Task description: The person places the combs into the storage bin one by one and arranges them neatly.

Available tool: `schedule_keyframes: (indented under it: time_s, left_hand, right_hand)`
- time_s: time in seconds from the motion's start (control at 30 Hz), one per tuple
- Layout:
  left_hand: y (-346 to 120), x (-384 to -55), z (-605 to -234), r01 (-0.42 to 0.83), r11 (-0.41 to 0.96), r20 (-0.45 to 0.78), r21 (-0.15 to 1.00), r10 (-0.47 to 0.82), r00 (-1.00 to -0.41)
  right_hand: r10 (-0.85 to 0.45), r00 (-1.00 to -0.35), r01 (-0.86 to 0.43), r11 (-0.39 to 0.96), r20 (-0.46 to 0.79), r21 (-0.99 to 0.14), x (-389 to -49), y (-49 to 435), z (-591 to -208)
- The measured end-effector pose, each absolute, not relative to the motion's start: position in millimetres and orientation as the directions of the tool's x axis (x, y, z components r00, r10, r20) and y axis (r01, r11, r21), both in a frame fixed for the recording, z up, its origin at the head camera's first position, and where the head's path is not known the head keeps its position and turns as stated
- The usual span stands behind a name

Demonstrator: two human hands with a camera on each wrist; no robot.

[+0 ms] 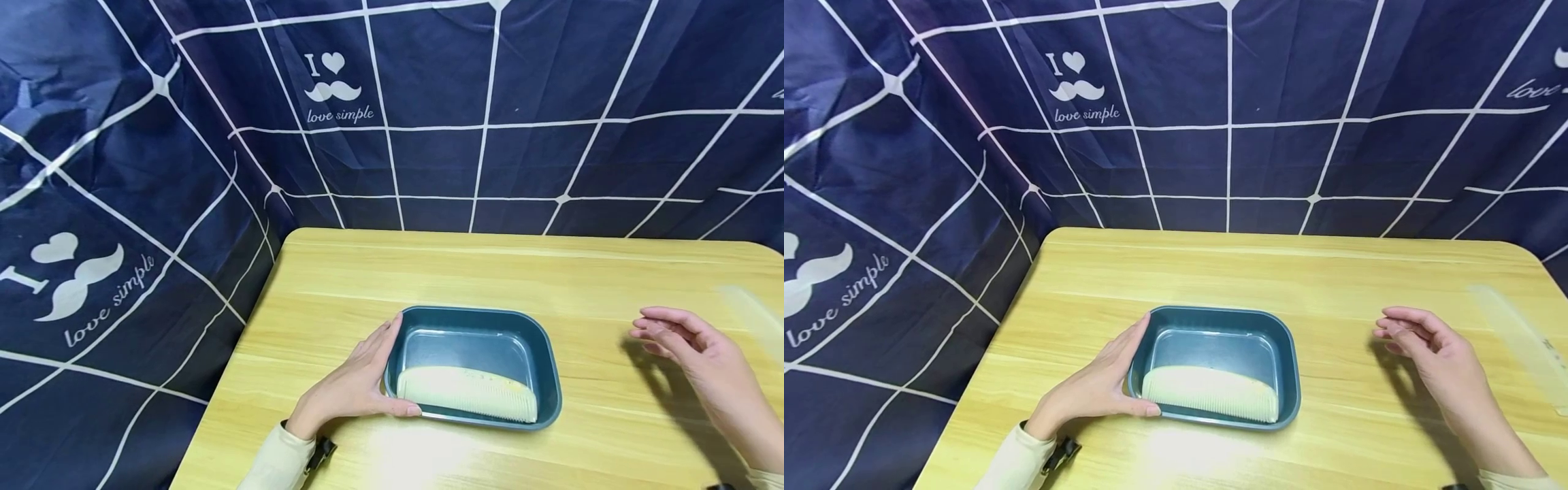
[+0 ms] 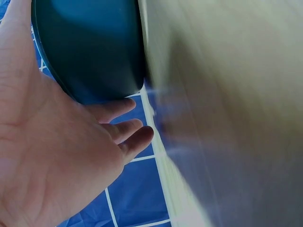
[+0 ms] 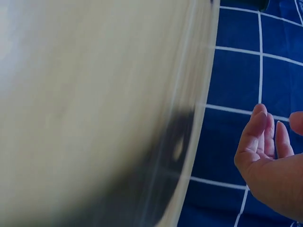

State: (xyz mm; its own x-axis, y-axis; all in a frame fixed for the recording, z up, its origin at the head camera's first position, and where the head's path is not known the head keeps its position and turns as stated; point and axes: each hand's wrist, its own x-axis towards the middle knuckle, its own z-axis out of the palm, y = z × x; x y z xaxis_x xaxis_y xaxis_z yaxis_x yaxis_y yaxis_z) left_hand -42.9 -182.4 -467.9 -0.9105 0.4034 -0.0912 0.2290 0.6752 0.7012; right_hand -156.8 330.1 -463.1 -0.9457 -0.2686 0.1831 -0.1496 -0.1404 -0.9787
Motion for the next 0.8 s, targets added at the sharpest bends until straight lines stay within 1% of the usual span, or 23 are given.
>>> schedule_keyframes:
  time_s: [0.07,0.23,0.33,0.47,0.6,0.7,0.8]
  left_hand:
    - [-182.2,-43.0,-467.8,0.229,0.675,-0.091,0.701,0.403,-0.911]
    - [-181.6,-43.0,-468.2,0.228,0.671,-0.092,0.706,0.406,-0.909]
    - [-182.1,-42.2,-467.7,0.229,0.672,-0.089,0.704,0.404,-0.910]
    - [-182.5,-41.9,-466.7,0.230,0.674,-0.087,0.702,0.402,-0.912]
    - [-181.5,-42.9,-466.2,0.237,0.667,-0.081,0.707,0.408,-0.909]
    - [-180.9,-43.3,-466.6,0.247,0.662,-0.074,0.707,0.417,-0.906]
    - [-180.5,-43.1,-466.0,0.241,0.664,-0.080,0.707,0.414,-0.907]
  right_hand:
    - [-0.251,-0.949,-0.154,-0.166,0.193,-0.974,-158.6,335.8,-464.2]
    - [-0.190,-0.960,-0.140,-0.314,0.206,-0.939,-164.5,351.5,-465.0]
    - [-0.174,-0.962,-0.136,-0.366,0.211,-0.920,-169.9,359.8,-465.1]
    - [-0.165,-0.959,-0.160,-0.365,0.233,-0.917,-176.0,370.1,-468.8]
    - [-0.140,-0.961,-0.187,-0.300,0.237,-0.935,-177.8,382.9,-474.3]
    - [-0.092,-0.969,-0.203,-0.233,0.229,-0.951,-178.3,391.4,-477.5]
    - [-0.051,-0.969,-0.225,-0.204,0.240,-0.953,-180.0,398.1,-480.5]
